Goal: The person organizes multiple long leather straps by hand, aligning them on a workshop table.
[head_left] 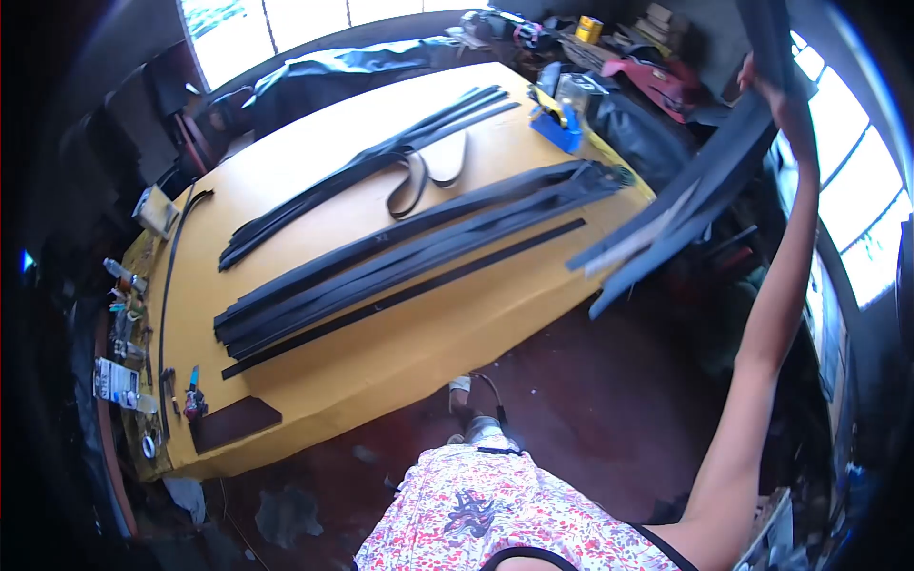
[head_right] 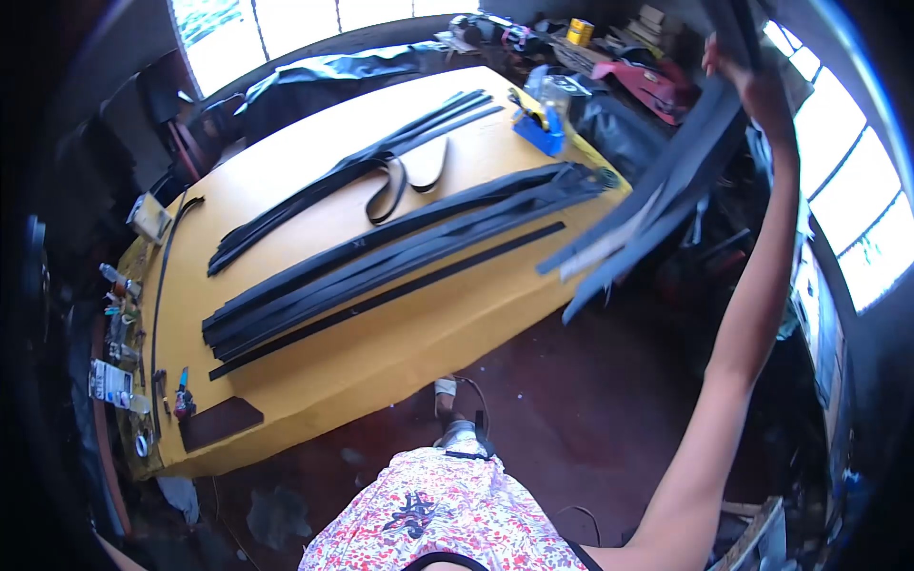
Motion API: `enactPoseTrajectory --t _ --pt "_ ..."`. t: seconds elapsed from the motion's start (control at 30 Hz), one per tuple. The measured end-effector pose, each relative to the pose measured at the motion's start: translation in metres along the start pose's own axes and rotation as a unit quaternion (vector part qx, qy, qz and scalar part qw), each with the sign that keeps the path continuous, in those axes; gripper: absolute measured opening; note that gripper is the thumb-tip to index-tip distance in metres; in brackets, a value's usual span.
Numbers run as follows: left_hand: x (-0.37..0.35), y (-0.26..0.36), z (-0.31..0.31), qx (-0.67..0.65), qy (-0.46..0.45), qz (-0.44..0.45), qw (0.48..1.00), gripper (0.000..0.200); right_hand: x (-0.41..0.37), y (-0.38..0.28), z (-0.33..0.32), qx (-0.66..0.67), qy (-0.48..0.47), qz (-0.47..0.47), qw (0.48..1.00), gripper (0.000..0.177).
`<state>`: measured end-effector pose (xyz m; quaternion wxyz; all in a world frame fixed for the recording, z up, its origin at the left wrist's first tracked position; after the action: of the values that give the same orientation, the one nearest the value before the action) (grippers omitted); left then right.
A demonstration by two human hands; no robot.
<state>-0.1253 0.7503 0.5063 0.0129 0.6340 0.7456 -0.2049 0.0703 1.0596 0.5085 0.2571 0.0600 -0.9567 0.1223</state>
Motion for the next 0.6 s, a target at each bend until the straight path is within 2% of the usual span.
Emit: enactPoseTrajectory --t 0.03,0.07,0.2,0.23,0.27,0.3,0.33,0.4,0.47,0.53,0.57,0.6 --pt "0.004 0.013 -0.009 0.003 0.007 0.013 1.0 0.028 -0.036 -0.01 0.006 0.061 -0.008 0.017 0.998 0.009" --pt "0.008 0.026 -0.021 0.011 0.014 0.027 0.999 0.028 -0.07 -0.029 0.013 0.053 0.019 0.051 0.997 0.007" --pt "0.033 0.086 -0.066 0.049 0.03 0.086 0.995 0.028 -0.194 -0.042 0.056 0.148 0.028 0.174 0.973 0.01" --pt "0.046 0.117 -0.083 0.067 0.033 0.11 0.991 0.028 -0.249 -0.036 0.084 0.089 -0.014 0.161 0.983 0.011" --pt "0.053 0.132 -0.091 0.074 0.032 0.122 0.989 0.028 -0.27 -0.035 0.102 0.241 -0.051 0.216 0.945 0.034" --pt "0.06 0.148 -0.097 0.081 0.03 0.134 0.987 0.028 -0.281 -0.051 0.11 0.257 -0.102 0.182 0.943 0.057" --pt "0.069 0.163 -0.105 0.087 0.028 0.144 0.985 0.028 -0.29 -0.059 0.125 0.484 -0.047 0.131 0.864 0.078" --pt "0.088 0.196 -0.116 0.096 0.019 0.169 0.981 0.028 -0.287 -0.083 0.121 0.556 0.004 0.088 0.827 0.094" --pt "0.107 0.235 -0.128 0.107 0.01 0.196 0.975 0.028 -0.273 -0.082 0.112 0.547 0.057 0.035 0.834 0.105" --pt "0.124 0.271 -0.142 0.116 0.007 0.22 0.969 0.028 -0.26 -0.1 0.083 0.576 0.084 0.004 0.813 0.085" --pt "0.121 0.287 -0.152 0.118 0.007 0.229 0.966 0.028 -0.266 -0.091 0.075 0.572 0.088 0.008 0.815 0.085" --pt "0.123 0.31 -0.156 0.118 0.007 0.236 0.964 0.028 -0.272 -0.08 0.071 0.567 0.048 0.039 0.822 0.071"
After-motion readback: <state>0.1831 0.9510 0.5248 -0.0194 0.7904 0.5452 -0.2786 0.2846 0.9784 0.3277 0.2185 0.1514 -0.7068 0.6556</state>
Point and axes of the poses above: each hand's wrist, its own x-axis towards the middle knuckle, its own z-axis out of the palm, y = z × x, the point moved 3 cm from there along x, towards the middle knuckle, and after that the axes turned 13 degrees about -y, right-handed, at the moved point
